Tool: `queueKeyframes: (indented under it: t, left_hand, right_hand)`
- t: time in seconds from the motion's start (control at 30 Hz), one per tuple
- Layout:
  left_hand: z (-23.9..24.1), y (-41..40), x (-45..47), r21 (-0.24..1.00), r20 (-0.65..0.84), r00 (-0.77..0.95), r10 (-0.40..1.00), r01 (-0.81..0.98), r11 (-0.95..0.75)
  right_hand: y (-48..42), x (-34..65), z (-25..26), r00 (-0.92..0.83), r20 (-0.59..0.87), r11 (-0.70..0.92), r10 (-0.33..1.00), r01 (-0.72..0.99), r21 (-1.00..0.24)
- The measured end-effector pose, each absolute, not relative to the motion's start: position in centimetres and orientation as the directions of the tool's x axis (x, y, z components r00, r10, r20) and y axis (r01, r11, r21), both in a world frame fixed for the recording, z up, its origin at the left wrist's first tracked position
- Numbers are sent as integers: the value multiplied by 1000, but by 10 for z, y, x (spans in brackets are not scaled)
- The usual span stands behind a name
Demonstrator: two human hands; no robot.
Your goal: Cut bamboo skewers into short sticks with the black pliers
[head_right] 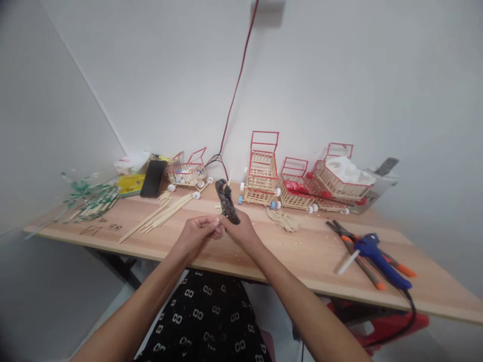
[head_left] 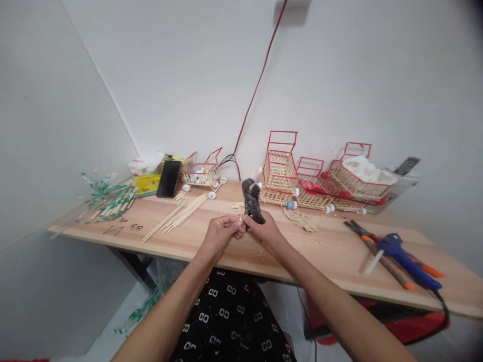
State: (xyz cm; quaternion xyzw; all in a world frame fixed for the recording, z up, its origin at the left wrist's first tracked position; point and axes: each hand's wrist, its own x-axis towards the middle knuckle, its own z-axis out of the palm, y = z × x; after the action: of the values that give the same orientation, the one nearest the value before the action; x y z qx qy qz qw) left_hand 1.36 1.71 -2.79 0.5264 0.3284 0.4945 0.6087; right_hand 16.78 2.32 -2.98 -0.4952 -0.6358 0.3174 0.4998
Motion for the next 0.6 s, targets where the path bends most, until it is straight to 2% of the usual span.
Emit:
queueKeyframes:
  t: [0.2, 0.33, 0.4, 0.6]
  left_hand:
    - [-12, 6, -24, 979, 165, 171, 971, -151, -139]
    - [-1, -5, -55, 978, 157, 88, 984, -150, -143]
    - [2, -12, -64, 977, 165, 95, 982, -154, -149]
    - [3, -19, -68, 976, 156, 130, 979, -172, -133]
  right_hand:
    - [0, 164, -4, -197, 227, 284, 954, 349, -893]
    - [-22, 169, 10, -355, -6, 133, 935, 367, -921]
    - [-28, 174, 15, -404, -99, 97, 909, 437, -894]
    - [-26, 177, 32, -477, -209, 160, 854, 623, -766]
